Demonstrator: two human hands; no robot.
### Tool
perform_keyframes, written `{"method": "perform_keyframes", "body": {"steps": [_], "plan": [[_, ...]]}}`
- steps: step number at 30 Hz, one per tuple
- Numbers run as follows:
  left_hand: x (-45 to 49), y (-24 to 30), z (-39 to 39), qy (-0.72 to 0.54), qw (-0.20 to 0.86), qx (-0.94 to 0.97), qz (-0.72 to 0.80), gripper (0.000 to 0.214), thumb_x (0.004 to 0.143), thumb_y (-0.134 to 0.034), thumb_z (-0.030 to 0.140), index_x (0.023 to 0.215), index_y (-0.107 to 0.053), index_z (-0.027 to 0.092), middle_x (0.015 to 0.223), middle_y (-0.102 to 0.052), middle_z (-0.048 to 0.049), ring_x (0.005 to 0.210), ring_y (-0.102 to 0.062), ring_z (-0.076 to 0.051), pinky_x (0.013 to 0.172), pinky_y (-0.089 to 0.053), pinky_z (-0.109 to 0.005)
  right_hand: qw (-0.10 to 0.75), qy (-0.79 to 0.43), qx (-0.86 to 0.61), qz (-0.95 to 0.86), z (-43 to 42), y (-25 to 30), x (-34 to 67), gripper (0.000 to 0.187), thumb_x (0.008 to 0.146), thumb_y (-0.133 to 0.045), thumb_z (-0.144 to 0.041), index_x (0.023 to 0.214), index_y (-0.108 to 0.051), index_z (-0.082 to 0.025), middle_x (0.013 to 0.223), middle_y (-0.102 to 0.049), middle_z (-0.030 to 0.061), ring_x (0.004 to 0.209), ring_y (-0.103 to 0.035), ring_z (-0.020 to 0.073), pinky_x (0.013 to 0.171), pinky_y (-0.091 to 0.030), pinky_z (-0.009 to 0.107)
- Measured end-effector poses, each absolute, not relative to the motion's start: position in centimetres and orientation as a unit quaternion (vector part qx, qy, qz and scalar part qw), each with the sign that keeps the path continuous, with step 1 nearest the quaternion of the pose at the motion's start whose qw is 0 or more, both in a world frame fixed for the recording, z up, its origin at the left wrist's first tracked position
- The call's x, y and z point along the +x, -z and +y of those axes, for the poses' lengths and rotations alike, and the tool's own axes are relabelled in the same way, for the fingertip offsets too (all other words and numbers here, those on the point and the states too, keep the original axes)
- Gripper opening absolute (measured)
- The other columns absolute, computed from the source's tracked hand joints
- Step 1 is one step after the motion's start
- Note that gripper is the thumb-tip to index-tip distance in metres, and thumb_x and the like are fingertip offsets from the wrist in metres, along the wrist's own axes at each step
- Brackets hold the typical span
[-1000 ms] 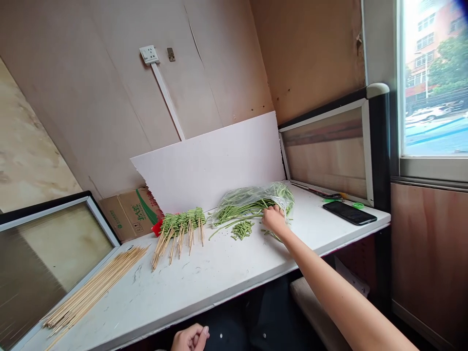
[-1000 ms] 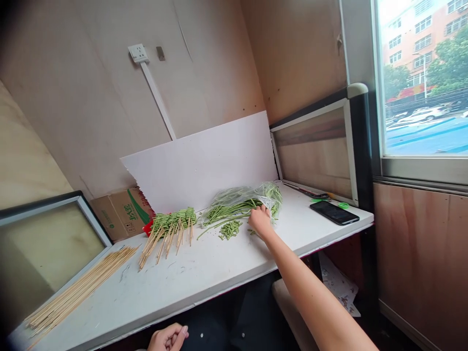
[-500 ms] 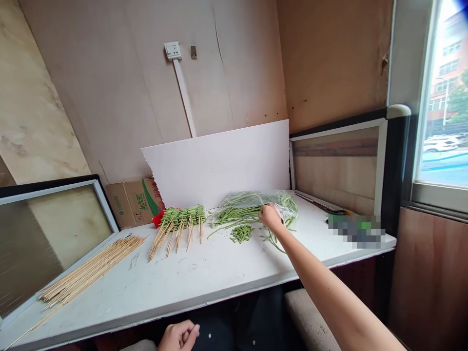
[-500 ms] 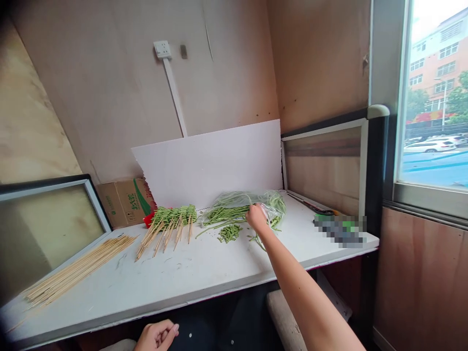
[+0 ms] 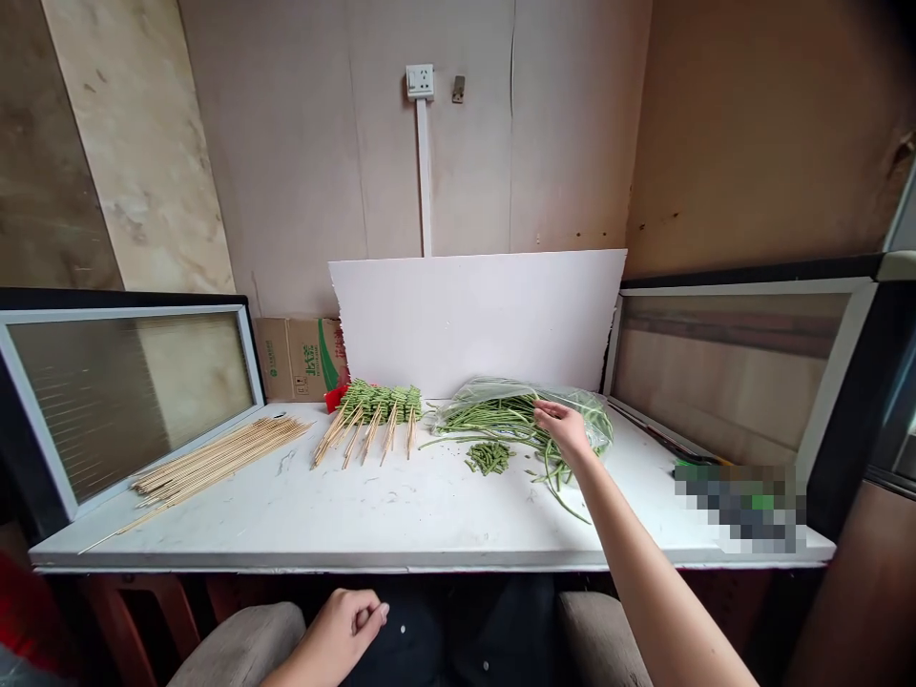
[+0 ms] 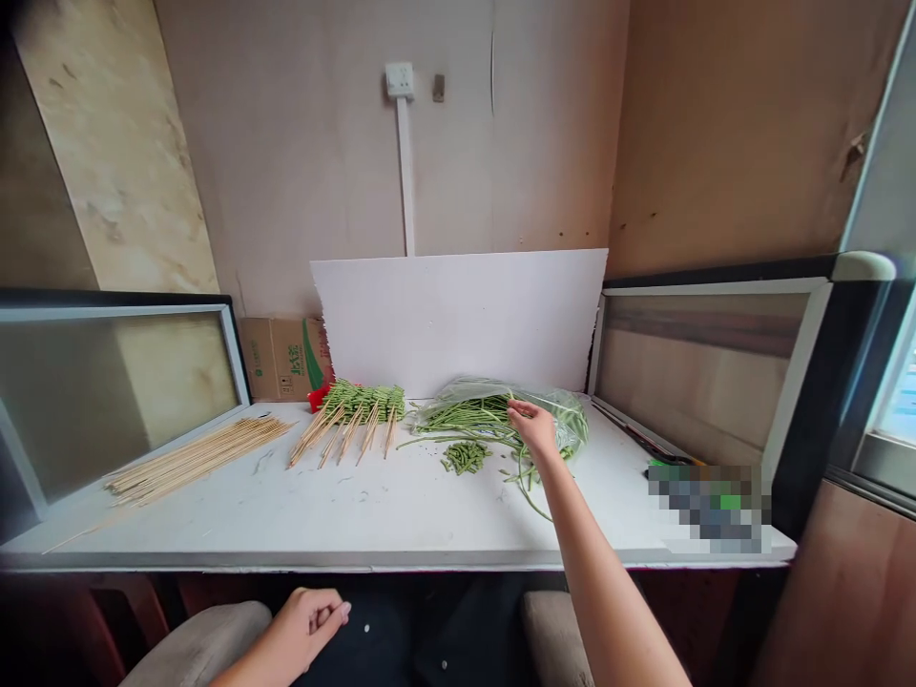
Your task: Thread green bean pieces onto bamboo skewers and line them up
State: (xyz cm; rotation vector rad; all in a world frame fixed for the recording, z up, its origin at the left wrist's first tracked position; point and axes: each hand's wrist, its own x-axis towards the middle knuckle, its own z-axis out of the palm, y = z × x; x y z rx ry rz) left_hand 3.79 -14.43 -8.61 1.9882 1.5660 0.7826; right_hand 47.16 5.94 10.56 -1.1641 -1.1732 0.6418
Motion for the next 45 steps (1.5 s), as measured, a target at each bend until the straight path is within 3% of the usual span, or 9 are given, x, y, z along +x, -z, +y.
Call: {"method": "perform_keyframes", "body": {"steps": [8,15,19,25,34,45], "plan": [[3.7,8.2,-14.8,-0.273,0.255,0.734,0.568,0.064,0.097,-0.046,0.069,0.075,-0.071,0.015,0.055,-0.053,-0.0001,0.052,-0.045,-0.013,0.054,-0.032,-0.025,0.720,-0.403,-0.372,-0.425,2.8,-12.9,49.6,0.043,0.061,-0.093,-0.026,0.100,-0.078,-0.021,0.093,-0.078,0.0057,0.078,-0.072,0.0173,0.066,-0.062,0.025],[3.6,8.1,-14.8,-0.268,0.247,0.740,0.565,0.062,0.100,-0.042,0.065,0.077,-0.072,0.015,0.056,-0.055,-0.0005,0.052,-0.047,-0.013,0.053,-0.031,-0.025,0.755,-0.390,-0.282,-0.445,-1.3,-17.4,49.4,0.056,0.053,-0.100,-0.027,0.103,-0.077,-0.022,0.103,-0.077,0.0079,0.084,-0.072,0.0191,0.067,-0.061,0.028],[3.6,7.8,-14.9,-0.277,0.250,0.735,0.566,0.063,0.098,-0.044,0.068,0.077,-0.072,0.015,0.057,-0.056,-0.0008,0.053,-0.048,-0.013,0.054,-0.033,-0.025,0.763,-0.371,-0.249,-0.467,-3.4,-18.9,48.2,0.051,0.056,-0.100,-0.030,0.102,-0.077,-0.024,0.105,-0.076,0.0067,0.085,-0.071,0.0183,0.071,-0.060,0.029],[3.6,7.9,-14.9,-0.279,0.245,0.741,0.559,0.060,0.100,-0.043,0.063,0.076,-0.072,0.015,0.056,-0.055,-0.0006,0.052,-0.048,-0.013,0.053,-0.031,-0.025,0.744,-0.364,-0.235,-0.508,-5.9,-20.0,44.2,0.046,0.064,-0.097,-0.034,0.104,-0.076,-0.027,0.107,-0.076,0.0039,0.089,-0.071,0.0182,0.079,-0.058,0.031],[3.7,6.7,-15.3,-0.288,0.242,0.743,0.554,0.059,0.100,-0.046,0.061,0.075,-0.072,0.015,0.058,-0.056,-0.0013,0.055,-0.044,-0.013,0.057,-0.032,-0.027,0.645,-0.441,-0.224,-0.583,-8.6,-19.3,36.9,0.040,0.067,-0.096,-0.042,0.098,-0.077,-0.027,0.105,-0.075,0.0042,0.095,-0.069,0.0208,0.090,-0.056,0.037],[3.4,7.4,-15.0,-0.274,0.229,0.753,0.552,0.049,0.099,-0.052,0.051,0.075,-0.073,0.014,0.058,-0.057,-0.0006,0.055,-0.043,-0.012,0.057,-0.030,-0.026,0.569,-0.519,-0.230,-0.595,-7.5,-16.7,33.6,0.042,0.066,-0.097,-0.042,0.099,-0.077,-0.025,0.095,-0.077,0.0038,0.088,-0.070,0.0198,0.083,-0.055,0.033]]}}
